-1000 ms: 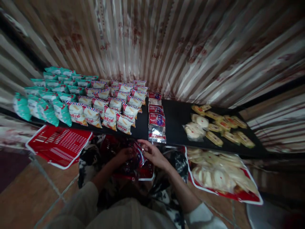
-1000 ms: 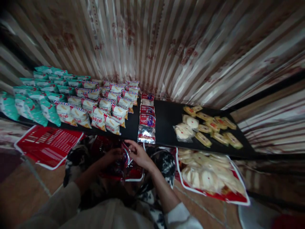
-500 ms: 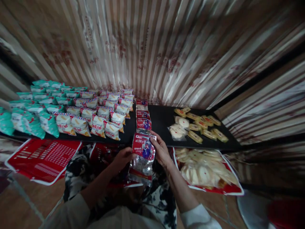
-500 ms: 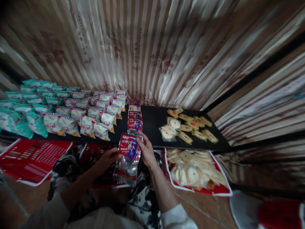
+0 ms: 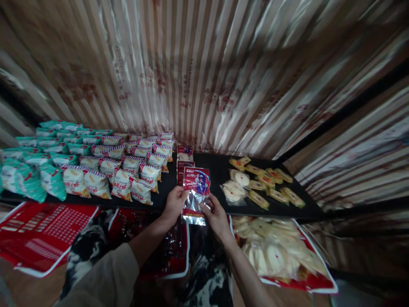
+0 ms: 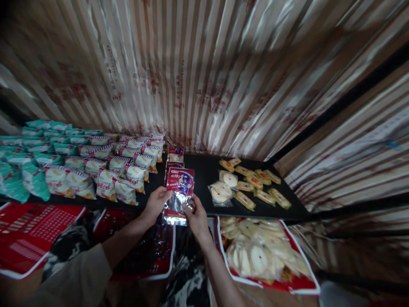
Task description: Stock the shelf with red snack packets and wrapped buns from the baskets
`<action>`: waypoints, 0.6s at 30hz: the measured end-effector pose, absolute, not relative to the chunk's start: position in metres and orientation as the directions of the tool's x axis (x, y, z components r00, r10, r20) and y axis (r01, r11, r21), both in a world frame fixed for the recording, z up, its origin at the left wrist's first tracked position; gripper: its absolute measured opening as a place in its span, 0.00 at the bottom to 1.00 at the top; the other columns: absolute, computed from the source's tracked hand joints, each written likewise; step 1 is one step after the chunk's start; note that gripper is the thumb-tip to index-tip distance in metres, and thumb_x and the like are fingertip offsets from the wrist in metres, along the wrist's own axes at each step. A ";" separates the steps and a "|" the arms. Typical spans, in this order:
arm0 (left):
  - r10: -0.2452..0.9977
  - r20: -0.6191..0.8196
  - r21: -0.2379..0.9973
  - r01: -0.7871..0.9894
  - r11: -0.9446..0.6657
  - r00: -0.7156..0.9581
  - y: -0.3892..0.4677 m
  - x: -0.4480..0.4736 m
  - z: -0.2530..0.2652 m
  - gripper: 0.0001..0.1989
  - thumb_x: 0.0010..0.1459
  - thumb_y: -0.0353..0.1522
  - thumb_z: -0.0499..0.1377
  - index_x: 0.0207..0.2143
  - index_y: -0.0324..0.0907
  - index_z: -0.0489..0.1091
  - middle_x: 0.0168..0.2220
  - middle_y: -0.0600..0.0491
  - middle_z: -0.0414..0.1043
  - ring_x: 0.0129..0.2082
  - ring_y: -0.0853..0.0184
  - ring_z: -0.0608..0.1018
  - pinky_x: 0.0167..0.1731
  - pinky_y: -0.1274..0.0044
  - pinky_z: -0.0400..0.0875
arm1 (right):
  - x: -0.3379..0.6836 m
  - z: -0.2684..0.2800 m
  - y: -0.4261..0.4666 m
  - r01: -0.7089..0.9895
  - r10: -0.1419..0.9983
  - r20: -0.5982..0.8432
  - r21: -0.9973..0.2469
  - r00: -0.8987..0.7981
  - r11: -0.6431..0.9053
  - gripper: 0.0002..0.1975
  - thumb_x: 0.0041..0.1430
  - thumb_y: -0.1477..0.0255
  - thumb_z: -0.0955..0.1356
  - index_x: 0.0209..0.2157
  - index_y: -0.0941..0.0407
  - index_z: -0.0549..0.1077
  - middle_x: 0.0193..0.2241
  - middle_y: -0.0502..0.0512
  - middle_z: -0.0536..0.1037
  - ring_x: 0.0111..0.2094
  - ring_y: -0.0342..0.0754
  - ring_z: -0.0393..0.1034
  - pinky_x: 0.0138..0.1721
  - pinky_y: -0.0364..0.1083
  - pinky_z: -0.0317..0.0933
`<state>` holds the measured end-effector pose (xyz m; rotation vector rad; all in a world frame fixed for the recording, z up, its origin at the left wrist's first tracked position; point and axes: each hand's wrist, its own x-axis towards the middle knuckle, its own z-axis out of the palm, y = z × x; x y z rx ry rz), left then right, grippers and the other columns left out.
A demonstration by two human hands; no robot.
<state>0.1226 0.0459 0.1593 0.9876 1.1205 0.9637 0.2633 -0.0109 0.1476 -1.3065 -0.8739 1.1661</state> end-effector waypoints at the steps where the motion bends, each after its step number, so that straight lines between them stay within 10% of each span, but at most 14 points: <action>1: 0.961 -0.245 0.965 -0.064 0.255 0.128 0.054 0.130 0.160 0.10 0.54 0.37 0.57 0.34 0.39 0.68 0.32 0.51 0.76 0.32 0.67 0.78 0.33 0.77 0.71 | 0.267 0.148 -0.001 -0.126 0.958 -0.127 -0.987 0.258 -0.097 0.30 0.46 0.62 0.72 0.51 0.54 0.64 0.42 0.57 0.77 0.42 0.52 0.73 0.45 0.51 0.66; 8: 0.993 -0.076 0.900 0.423 0.106 -0.087 0.110 0.164 0.168 0.28 0.55 0.28 0.55 0.59 0.39 0.56 0.55 0.43 0.66 0.53 0.62 0.70 0.53 0.73 0.64 | 0.288 0.155 0.090 0.000 0.942 -0.092 -0.995 0.322 -0.097 0.30 0.45 0.66 0.69 0.52 0.58 0.64 0.37 0.56 0.78 0.37 0.50 0.74 0.39 0.47 0.68; 14: 0.993 0.023 0.808 0.586 0.050 -0.116 0.142 0.176 0.162 0.21 0.53 0.24 0.54 0.50 0.39 0.70 0.63 0.43 0.51 0.63 0.55 0.57 0.61 0.70 0.52 | 0.294 0.148 0.168 0.136 0.926 -0.111 -0.976 0.360 -0.170 0.28 0.47 0.70 0.68 0.52 0.59 0.66 0.35 0.56 0.78 0.32 0.48 0.73 0.32 0.45 0.67; 18: 0.995 0.060 0.787 0.617 0.001 -0.078 0.166 0.181 0.148 0.21 0.53 0.22 0.51 0.49 0.37 0.71 0.60 0.43 0.59 0.62 0.57 0.58 0.62 0.67 0.51 | 0.294 0.141 0.204 0.324 0.927 -0.041 -0.930 0.372 -0.171 0.23 0.48 0.71 0.66 0.48 0.60 0.69 0.33 0.55 0.78 0.32 0.47 0.72 0.33 0.44 0.65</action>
